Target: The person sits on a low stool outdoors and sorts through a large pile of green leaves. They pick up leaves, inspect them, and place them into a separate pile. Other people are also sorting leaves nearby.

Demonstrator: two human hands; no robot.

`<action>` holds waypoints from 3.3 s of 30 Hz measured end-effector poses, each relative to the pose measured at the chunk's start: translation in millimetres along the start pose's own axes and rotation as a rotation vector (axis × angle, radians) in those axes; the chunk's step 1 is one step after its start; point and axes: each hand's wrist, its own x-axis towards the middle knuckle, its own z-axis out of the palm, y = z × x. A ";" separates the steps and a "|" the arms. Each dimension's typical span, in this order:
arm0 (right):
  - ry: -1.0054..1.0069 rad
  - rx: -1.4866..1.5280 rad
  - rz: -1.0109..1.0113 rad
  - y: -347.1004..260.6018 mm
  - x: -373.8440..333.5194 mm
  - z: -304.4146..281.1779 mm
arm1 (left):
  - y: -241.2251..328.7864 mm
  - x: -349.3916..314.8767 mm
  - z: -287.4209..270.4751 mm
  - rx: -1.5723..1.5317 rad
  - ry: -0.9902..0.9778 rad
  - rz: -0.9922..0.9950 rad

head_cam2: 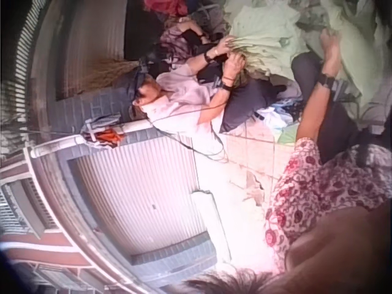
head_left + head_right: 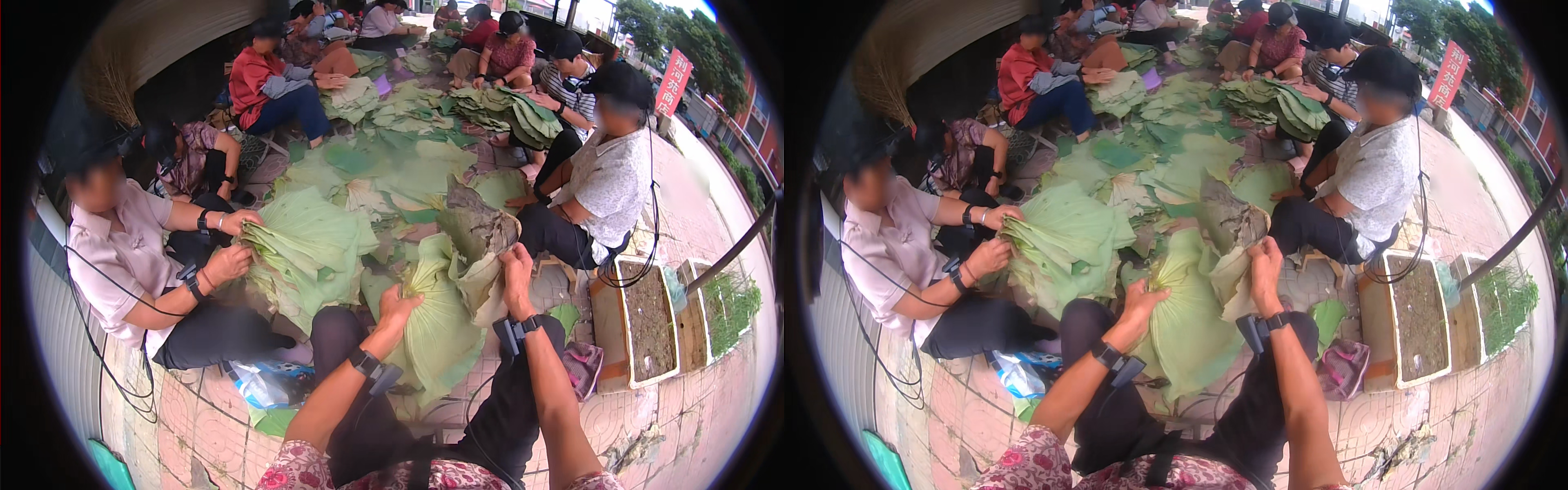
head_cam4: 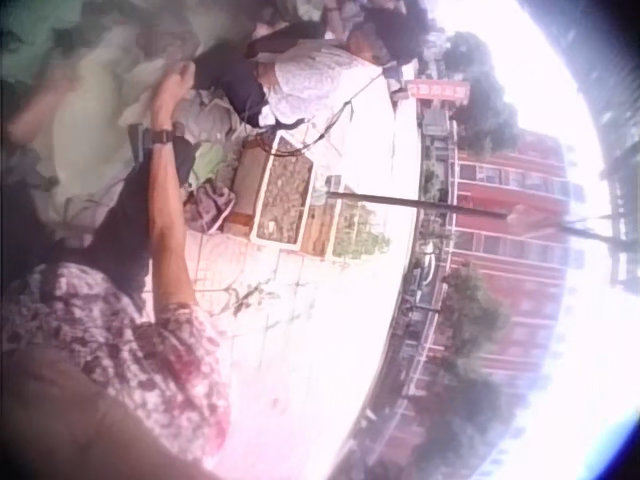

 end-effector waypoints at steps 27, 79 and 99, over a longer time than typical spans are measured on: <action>-0.648 0.148 0.370 -10.9 -68.0 10.6 | 9.3 -23.0 34.8 -0.220 0.023 0.110; -0.810 -0.816 -0.504 1.1 -123.6 28.9 | 2.6 -31.4 18.4 -0.082 -0.075 0.040; -0.755 -0.451 -0.299 -5.0 -128.2 36.7 | -7.8 -27.3 -8.9 0.291 0.164 0.242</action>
